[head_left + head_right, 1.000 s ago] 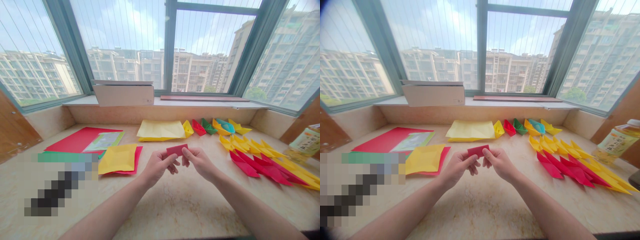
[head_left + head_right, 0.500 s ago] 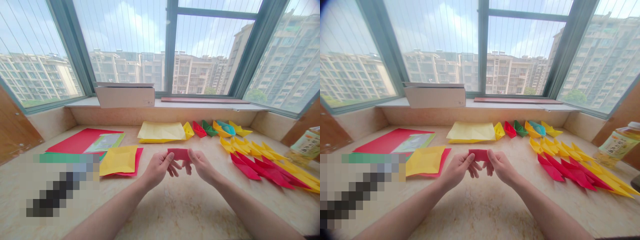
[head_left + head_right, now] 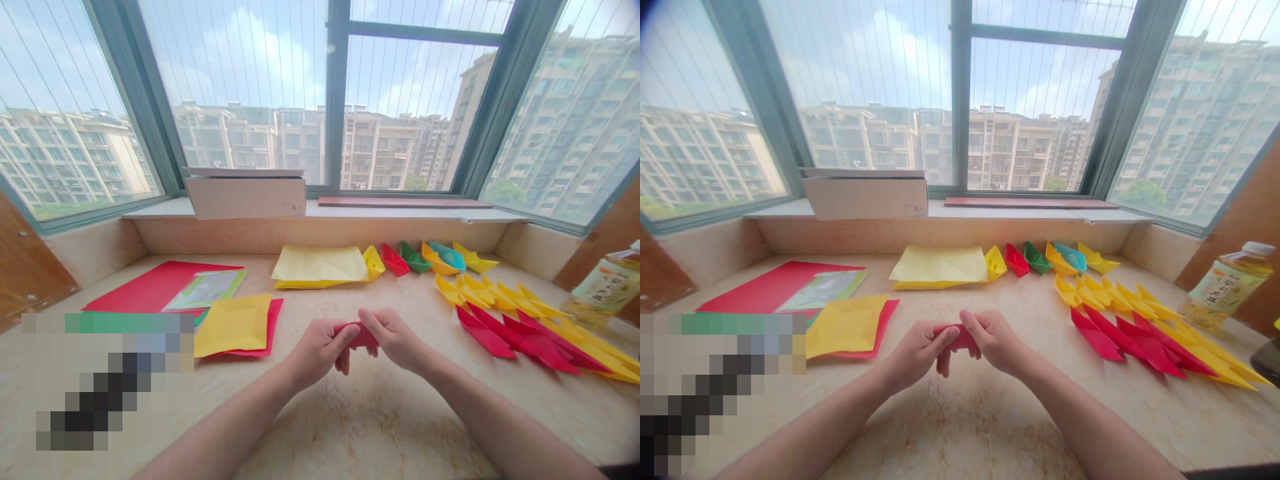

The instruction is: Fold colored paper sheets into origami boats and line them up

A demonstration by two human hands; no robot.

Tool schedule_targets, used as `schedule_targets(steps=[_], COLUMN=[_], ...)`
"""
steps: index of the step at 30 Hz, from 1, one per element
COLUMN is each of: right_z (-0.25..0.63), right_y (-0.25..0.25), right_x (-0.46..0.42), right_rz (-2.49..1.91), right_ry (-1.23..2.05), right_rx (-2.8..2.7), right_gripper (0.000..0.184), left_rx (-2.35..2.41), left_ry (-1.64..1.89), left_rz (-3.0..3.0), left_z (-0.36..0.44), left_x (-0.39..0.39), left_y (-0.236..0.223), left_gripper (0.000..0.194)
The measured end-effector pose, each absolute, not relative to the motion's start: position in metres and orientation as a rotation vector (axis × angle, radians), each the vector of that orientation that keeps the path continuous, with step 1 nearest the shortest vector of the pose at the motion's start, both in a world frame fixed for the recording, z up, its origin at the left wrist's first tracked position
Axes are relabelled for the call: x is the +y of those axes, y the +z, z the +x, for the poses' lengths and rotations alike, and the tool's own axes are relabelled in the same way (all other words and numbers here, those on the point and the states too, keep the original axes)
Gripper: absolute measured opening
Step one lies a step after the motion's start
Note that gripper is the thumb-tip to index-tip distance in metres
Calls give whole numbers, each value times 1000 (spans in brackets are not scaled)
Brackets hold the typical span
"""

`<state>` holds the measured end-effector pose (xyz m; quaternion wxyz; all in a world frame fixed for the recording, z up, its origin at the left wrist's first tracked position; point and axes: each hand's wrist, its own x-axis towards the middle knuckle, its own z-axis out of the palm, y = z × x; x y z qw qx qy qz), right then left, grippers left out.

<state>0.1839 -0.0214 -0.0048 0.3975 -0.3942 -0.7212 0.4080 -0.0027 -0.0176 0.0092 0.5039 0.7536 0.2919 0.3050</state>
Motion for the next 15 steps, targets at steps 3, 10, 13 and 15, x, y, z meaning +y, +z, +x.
schedule_targets(steps=[3,10,13,15], right_z=[183,184,183,182], right_y=[-6,-6,-6,-5], right_x=[-20,-18,-17,-18], right_rz=[-1020,-1014,-1045,-1067], right_ry=[949,954,980,901], right_rx=[-1863,-1846,-1852,-1857], right_gripper=[65,63,60,58], left_rx=[773,770,757,785], left_ry=[752,620,646,656], left_rz=[1844,1757,1786,1745], left_z=[-2,-3,-3,-2], left_x=[-18,-19,-18,-16], left_y=[8,8,7,6], left_gripper=[54,42,45,46])
